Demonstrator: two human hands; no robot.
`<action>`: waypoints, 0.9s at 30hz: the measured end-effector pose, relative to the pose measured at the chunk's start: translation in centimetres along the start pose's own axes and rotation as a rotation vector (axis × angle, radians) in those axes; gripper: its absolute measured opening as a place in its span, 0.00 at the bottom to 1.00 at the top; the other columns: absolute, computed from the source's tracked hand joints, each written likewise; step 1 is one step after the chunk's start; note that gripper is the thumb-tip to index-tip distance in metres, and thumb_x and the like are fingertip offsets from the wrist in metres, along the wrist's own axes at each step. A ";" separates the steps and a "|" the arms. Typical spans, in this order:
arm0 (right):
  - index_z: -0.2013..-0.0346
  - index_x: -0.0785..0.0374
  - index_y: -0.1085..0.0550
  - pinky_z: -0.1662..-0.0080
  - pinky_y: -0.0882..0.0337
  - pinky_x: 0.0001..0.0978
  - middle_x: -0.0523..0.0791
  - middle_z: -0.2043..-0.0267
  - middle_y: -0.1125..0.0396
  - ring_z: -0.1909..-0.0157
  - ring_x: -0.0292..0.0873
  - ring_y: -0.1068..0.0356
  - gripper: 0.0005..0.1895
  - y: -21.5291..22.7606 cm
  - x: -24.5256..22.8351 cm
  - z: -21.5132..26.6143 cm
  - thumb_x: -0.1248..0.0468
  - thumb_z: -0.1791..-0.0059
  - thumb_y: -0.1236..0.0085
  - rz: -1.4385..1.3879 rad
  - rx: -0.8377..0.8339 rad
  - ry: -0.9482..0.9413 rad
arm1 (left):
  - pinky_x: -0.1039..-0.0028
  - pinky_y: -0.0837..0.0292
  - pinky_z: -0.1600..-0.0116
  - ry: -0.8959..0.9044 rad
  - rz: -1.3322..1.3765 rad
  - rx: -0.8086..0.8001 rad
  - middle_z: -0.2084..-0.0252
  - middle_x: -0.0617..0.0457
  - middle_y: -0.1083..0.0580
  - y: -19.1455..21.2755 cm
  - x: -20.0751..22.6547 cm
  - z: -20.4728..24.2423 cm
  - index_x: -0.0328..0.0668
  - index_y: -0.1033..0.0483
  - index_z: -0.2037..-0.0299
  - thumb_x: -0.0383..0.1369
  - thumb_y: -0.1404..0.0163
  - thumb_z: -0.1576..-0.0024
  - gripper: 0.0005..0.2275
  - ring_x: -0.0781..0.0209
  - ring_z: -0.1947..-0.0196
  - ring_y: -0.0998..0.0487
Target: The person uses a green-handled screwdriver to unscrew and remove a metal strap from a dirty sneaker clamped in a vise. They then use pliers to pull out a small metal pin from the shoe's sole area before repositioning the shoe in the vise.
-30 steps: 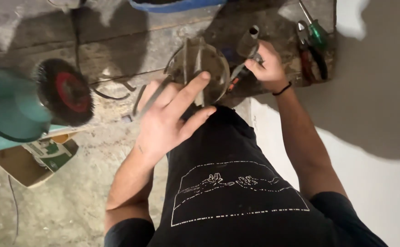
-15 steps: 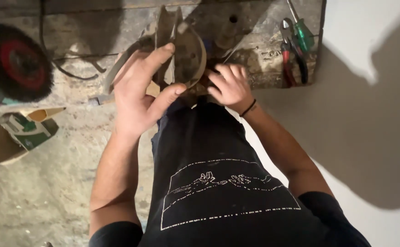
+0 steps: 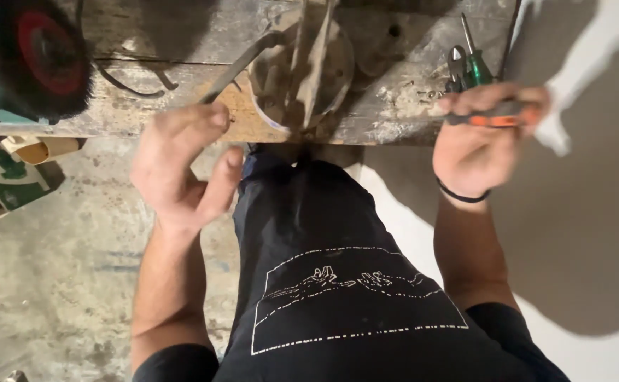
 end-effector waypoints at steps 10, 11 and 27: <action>0.47 0.53 0.36 0.63 0.34 0.31 0.45 0.62 0.40 0.64 0.39 0.39 0.18 -12.3 -0.3 -1.4 0.45 0.41 0.53 0.080 -0.142 0.037 | 0.52 0.33 0.39 -0.482 -0.048 -0.328 0.38 0.46 0.29 -3.0 3.7 -9.4 0.39 0.23 0.43 0.40 0.36 0.42 0.21 0.41 0.41 0.29; 0.50 0.54 0.36 0.64 0.35 0.30 0.44 0.64 0.41 0.67 0.38 0.41 0.21 -12.5 -0.1 -1.4 0.41 0.41 0.57 0.079 -0.163 0.035 | 0.53 0.32 0.39 -0.441 -0.019 -0.370 0.36 0.47 0.30 -3.7 2.8 -9.2 0.39 0.24 0.44 0.40 0.35 0.43 0.21 0.42 0.39 0.29; 0.61 0.55 0.41 0.77 0.48 0.28 0.40 0.81 0.49 0.82 0.35 0.53 0.27 -13.9 2.9 -2.4 0.35 0.42 0.67 0.033 -0.266 -0.123 | 0.63 0.26 0.35 -0.361 0.132 -0.343 0.35 0.51 0.30 -4.6 -1.2 -7.0 0.44 0.22 0.43 0.35 0.35 0.42 0.18 0.52 0.34 0.27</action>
Point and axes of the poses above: each hand's wrist, its own z-axis away from the middle knuckle, its own y-axis out of the back of the hand, x = y × z, the point moved 9 cm from there along -z, towards the middle knuckle
